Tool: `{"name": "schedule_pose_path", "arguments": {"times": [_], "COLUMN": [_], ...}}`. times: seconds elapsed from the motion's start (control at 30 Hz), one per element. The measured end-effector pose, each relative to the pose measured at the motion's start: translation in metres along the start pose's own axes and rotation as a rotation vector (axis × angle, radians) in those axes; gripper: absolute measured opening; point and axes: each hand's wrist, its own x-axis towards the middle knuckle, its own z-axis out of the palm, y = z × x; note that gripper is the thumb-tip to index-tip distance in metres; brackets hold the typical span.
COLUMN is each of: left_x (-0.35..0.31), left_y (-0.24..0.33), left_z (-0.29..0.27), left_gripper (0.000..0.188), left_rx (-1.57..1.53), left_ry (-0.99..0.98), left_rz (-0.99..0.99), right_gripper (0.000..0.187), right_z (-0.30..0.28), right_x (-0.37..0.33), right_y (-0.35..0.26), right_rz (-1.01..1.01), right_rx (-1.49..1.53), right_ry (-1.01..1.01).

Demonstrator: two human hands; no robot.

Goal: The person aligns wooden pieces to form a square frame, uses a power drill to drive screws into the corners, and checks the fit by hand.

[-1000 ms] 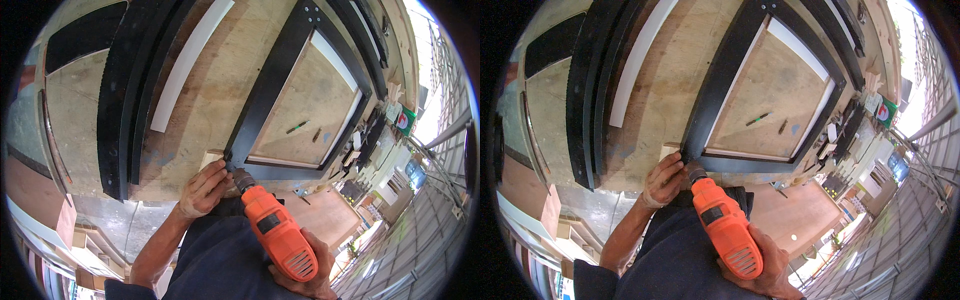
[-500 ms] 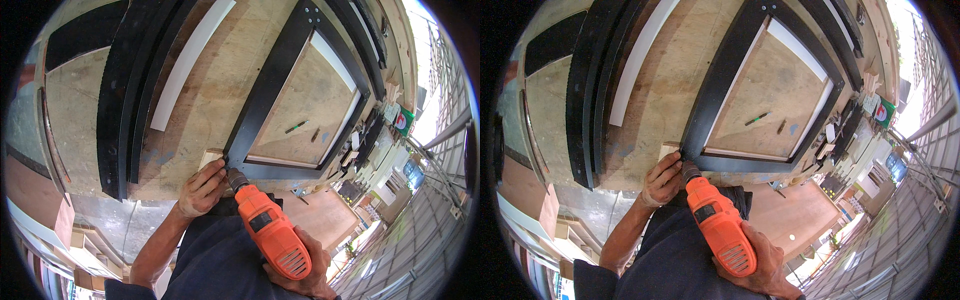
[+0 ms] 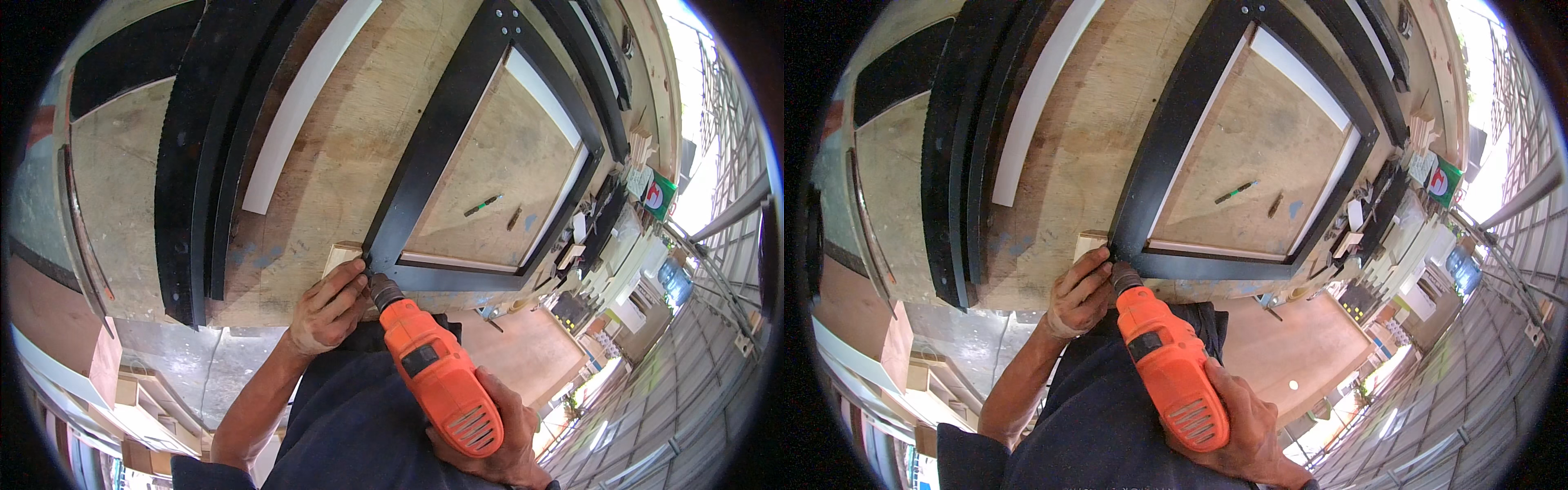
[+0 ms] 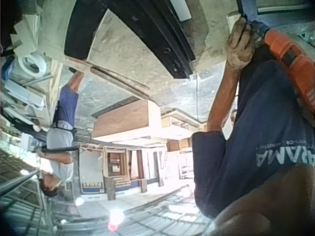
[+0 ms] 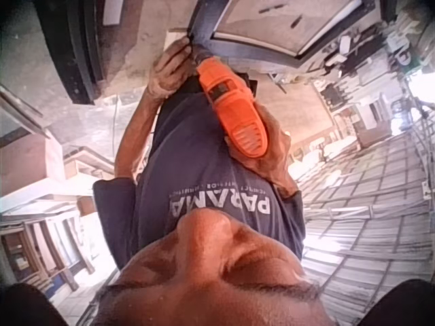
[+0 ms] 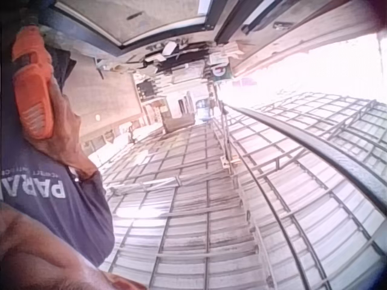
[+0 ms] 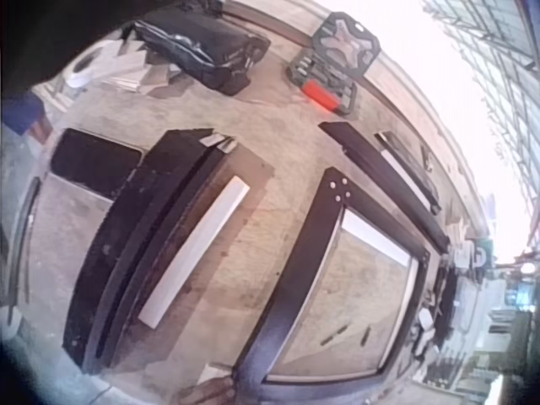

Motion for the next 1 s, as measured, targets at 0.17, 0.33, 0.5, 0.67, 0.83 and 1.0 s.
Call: {"name": "schedule_pose_path", "arguments": {"times": [0.17,0.33,0.5,0.67,0.83,1.0], "left_x": [0.0,-0.002,-0.001,0.002,0.001,-0.004], "left_y": [-0.001,-0.001,-0.001,-0.001,-0.002,-0.003], "left_z": [-0.001,-0.001,-0.001,-0.001,0.0,0.0], "left_gripper": [0.016,0.02,0.018,0.017,0.017,0.02], "left_rx": [-0.027,-0.024,-0.036,-0.039,-0.048,-0.04], "left_ry": [0.004,0.001,0.0,-0.003,-0.006,-0.012], "left_rz": [0.006,0.016,0.015,0.024,0.022,0.015], "right_gripper": [0.096,0.089,0.083,0.086,0.085,0.088], "right_z": [-0.002,-0.009,-0.01,-0.004,-0.007,-0.004], "right_x": [0.002,0.011,0.018,0.013,0.017,0.018], "right_y": [-0.003,-0.018,-0.024,-0.018,-0.022,-0.017], "right_rz": [0.024,0.066,0.023,-0.023,-0.03,-0.06], "right_rx": [-0.025,0.009,-0.014,-0.143,-0.163,-0.164], "right_ry": [-0.038,-0.045,-0.014,-0.022,-0.048,-0.036]}}
